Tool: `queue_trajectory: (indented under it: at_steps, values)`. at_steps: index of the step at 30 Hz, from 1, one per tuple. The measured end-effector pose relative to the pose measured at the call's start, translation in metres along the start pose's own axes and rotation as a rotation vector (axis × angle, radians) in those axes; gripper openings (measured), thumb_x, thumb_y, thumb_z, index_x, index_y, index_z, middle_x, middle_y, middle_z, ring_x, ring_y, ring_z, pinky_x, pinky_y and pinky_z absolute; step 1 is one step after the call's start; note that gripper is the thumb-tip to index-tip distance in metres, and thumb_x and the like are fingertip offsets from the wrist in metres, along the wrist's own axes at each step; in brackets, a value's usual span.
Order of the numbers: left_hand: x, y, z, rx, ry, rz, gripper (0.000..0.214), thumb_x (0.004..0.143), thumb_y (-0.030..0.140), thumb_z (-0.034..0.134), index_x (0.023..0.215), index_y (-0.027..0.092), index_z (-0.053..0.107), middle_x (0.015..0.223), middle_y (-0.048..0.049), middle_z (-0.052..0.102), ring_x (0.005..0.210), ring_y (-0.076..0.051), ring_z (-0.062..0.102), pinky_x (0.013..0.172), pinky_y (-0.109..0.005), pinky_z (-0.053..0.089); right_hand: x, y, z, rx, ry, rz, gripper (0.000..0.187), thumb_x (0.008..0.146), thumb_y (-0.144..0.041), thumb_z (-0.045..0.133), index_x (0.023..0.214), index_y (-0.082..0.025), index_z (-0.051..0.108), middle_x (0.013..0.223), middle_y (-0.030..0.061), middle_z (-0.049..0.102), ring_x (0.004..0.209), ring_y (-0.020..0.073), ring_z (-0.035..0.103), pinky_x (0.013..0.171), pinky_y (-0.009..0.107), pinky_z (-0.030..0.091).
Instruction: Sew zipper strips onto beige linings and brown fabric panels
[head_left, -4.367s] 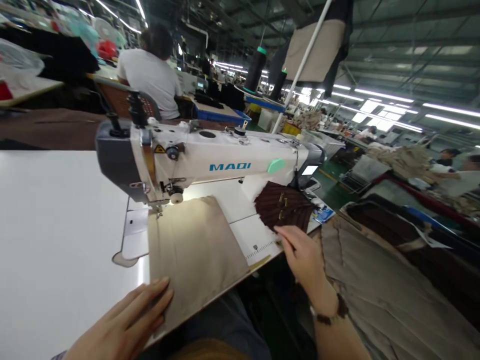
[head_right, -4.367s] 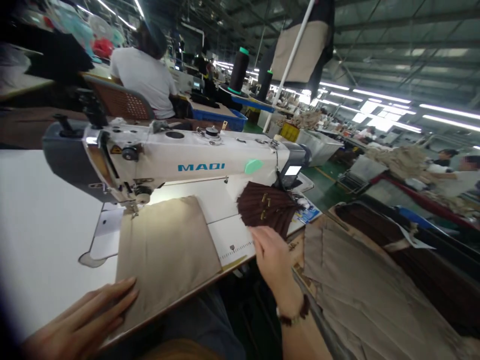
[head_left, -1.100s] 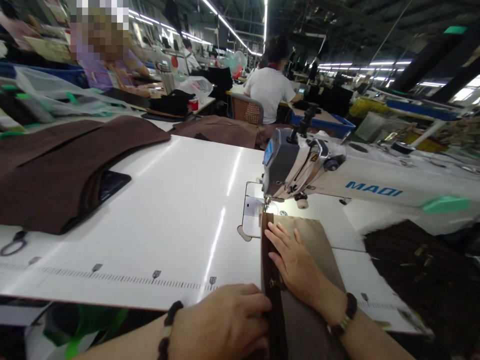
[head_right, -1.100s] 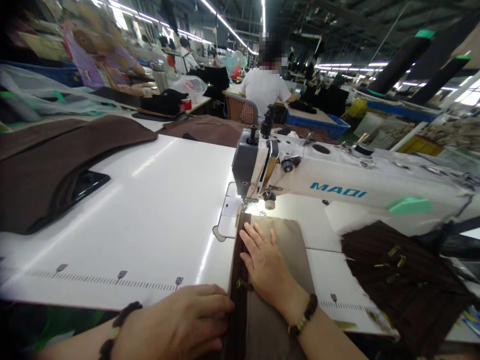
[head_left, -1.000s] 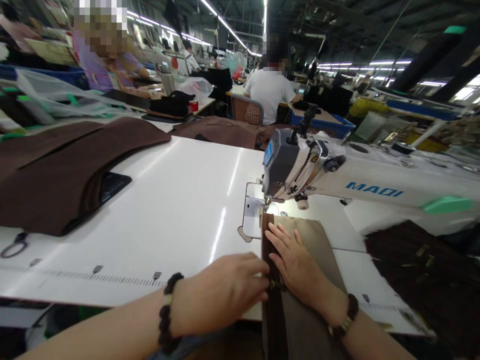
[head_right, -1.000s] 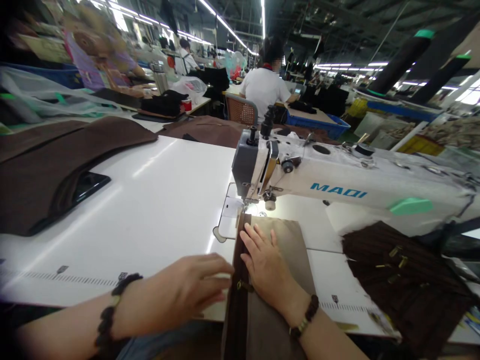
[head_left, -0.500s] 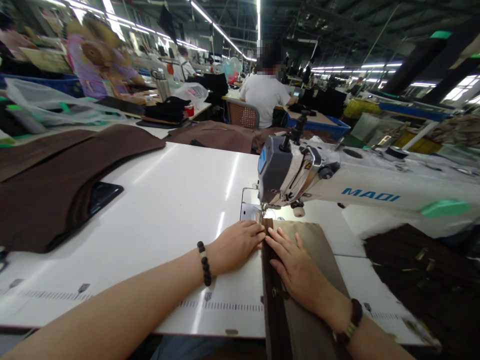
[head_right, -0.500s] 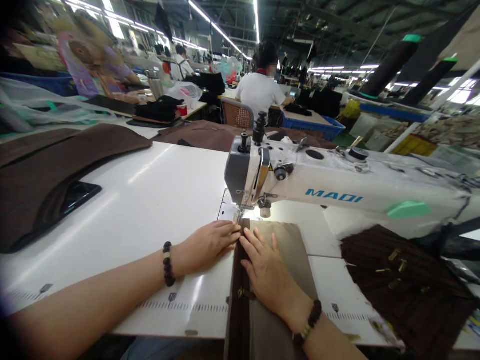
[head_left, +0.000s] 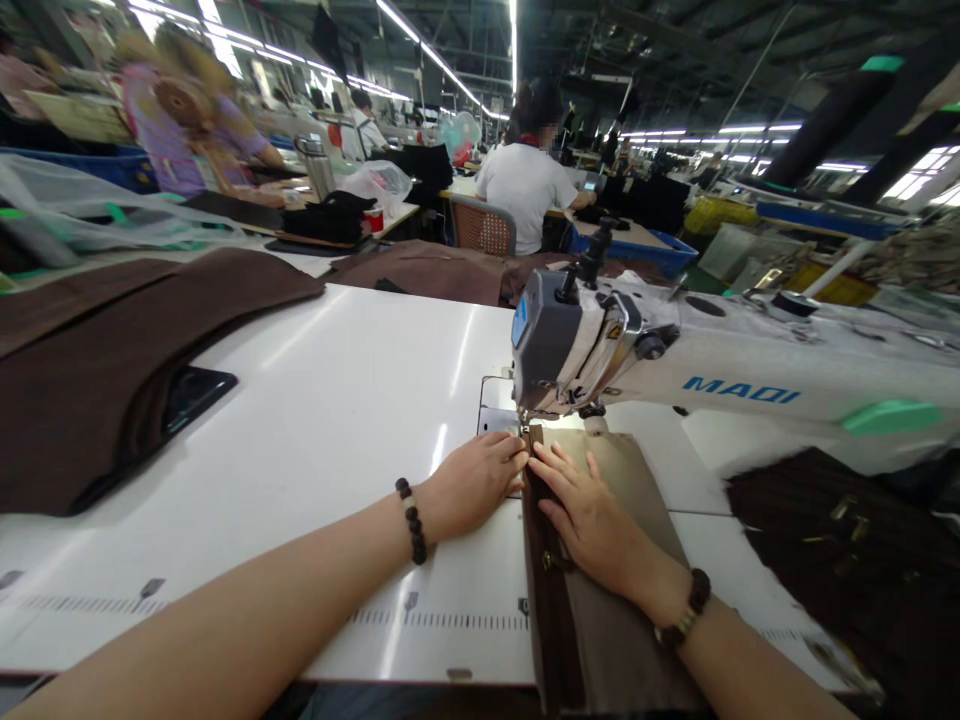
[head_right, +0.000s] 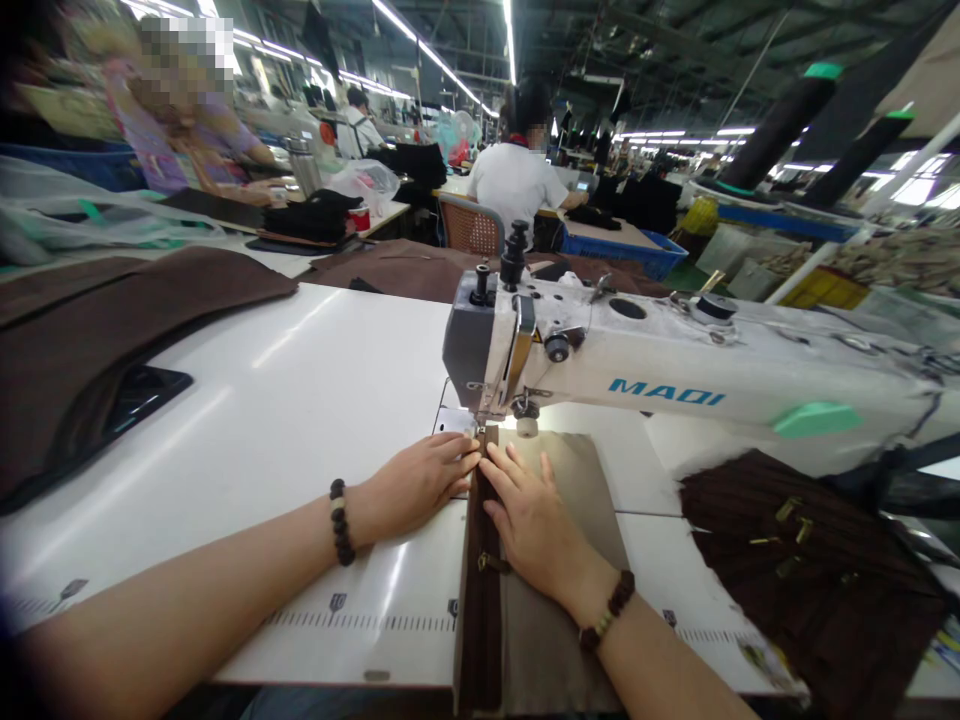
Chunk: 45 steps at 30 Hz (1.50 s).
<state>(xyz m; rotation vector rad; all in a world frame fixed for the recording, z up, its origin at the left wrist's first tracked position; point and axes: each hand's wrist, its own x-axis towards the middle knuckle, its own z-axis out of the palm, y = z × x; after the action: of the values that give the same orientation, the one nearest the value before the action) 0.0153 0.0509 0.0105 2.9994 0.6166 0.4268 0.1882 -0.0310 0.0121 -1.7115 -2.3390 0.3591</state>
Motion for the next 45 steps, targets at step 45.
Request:
queue_trajectory:
  at_steps: [45]
  values:
    - [-0.074,0.104,0.000,-0.244,0.071,0.136,0.021,0.094,0.022,0.035,0.088,0.015,0.054,0.081,-0.0039,0.060,0.083,-0.014,0.054,0.081,-0.025,0.045,0.000,0.004,0.007,-0.097,0.070,-0.063,0.046,0.089,-0.025,0.031,0.134,-0.015,0.032,0.141,0.0099,0.031,0.131,0.0200,0.026,0.106,0.054,0.021]
